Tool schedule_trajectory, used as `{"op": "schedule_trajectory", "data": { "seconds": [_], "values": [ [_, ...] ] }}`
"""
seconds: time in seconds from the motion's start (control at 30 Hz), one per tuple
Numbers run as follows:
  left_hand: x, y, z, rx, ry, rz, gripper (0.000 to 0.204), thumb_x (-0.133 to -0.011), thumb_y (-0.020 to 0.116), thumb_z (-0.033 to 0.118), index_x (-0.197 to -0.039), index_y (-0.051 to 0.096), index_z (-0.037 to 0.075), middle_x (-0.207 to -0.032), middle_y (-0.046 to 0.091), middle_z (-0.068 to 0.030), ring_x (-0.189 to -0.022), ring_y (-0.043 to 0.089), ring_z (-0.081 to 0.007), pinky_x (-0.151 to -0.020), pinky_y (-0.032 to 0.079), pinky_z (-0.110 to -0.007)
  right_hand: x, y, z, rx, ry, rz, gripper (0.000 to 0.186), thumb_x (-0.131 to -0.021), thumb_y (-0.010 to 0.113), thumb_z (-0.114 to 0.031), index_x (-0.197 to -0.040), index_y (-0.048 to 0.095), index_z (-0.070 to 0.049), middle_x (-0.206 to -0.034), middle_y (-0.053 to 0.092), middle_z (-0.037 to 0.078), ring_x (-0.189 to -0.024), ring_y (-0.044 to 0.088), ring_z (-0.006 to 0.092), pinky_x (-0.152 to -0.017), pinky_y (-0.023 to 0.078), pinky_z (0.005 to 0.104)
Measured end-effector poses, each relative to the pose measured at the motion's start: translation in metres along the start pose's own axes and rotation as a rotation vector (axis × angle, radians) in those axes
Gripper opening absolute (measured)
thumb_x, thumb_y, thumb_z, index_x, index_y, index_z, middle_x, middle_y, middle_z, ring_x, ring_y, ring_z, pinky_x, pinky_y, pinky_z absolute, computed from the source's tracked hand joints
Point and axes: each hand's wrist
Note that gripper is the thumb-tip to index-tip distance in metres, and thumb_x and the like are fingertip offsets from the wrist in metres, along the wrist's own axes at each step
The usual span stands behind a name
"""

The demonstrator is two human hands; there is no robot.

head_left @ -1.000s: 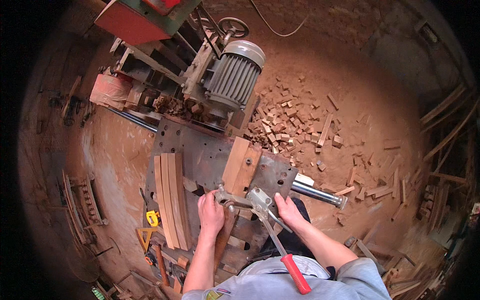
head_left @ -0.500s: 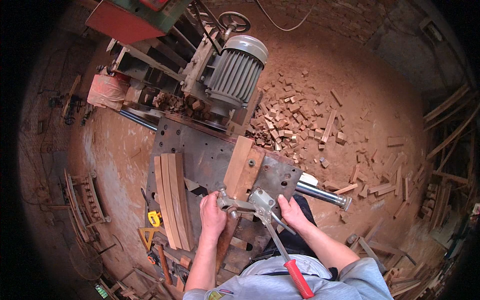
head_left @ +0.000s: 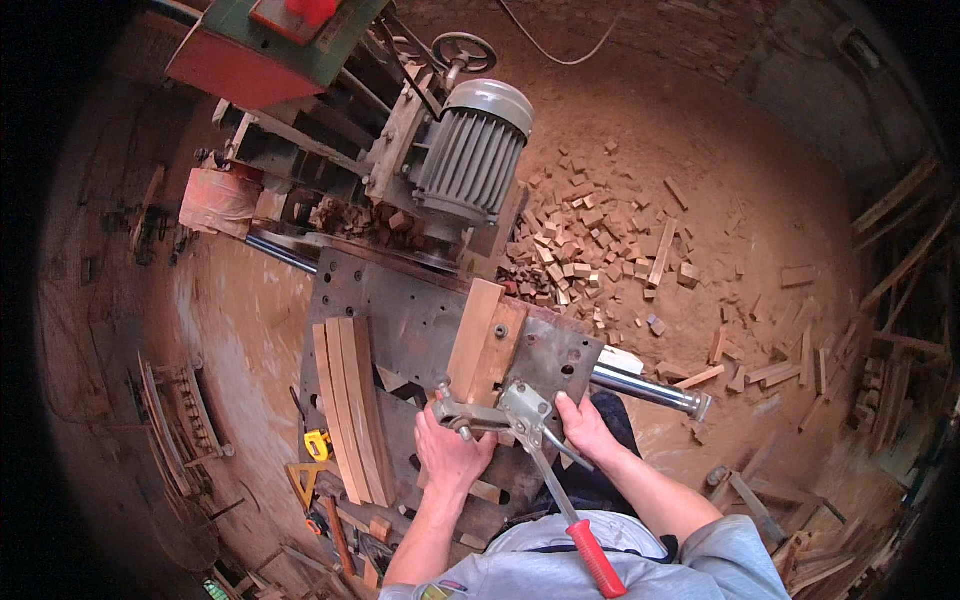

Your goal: The person uses a specialized clamp and a tape measure to secure and measure wooden boards on a workshop table, then marks a board using a pen.

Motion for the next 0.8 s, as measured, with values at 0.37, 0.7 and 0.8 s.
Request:
{"op": "schedule_trajectory", "data": {
  "seconds": [0.37, 0.7, 0.8],
  "values": [
    [0.0, 0.003, -0.004, 0.004, 0.029, 0.057, 0.086, -0.066, 0.09, 0.03, -0.133, 0.053, -0.008, -0.117, 0.058, -0.0194, -0.11, 0.055, -0.0396, -0.095, 0.048, -0.05, -0.004, -0.003, 0.005, -0.045, 0.026, -0.078, 0.057, -0.108, 0.05, -0.042, -0.142, 0.055, 0.003, -0.138, 0.064, 0.022, -0.132, 0.058, 0.0332, -0.114, 0.041, 0.0422],
    [-0.002, 0.001, -0.003, 0.058, 0.016, 0.057, 0.076, -0.065, 0.092, 0.032, -0.124, 0.06, -0.003, -0.12, 0.06, -0.0192, -0.114, 0.056, -0.0402, -0.097, 0.049, -0.05, -0.006, -0.003, 0.026, 0.0, 0.038, -0.069, 0.061, -0.106, 0.053, -0.045, -0.143, 0.053, 0.003, -0.139, 0.063, 0.023, -0.133, 0.057, 0.0348, -0.115, 0.04, 0.0433],
    [-0.012, -0.015, -0.004, 0.151, 0.048, -0.053, 0.058, -0.072, 0.088, 0.026, -0.118, 0.063, 0.0, -0.113, 0.064, -0.018, -0.11, 0.061, -0.0397, -0.094, 0.051, -0.047, -0.008, -0.001, 0.027, -0.052, 0.016, -0.048, 0.063, -0.105, 0.054, -0.047, -0.142, 0.053, 0.004, -0.139, 0.063, 0.025, -0.133, 0.057, 0.0361, -0.115, 0.041, 0.0437]
  ]
}}
Point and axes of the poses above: each hand's wrist, its own x-axis away from the middle knuckle, its own y-axis out of the palm, z = x × y
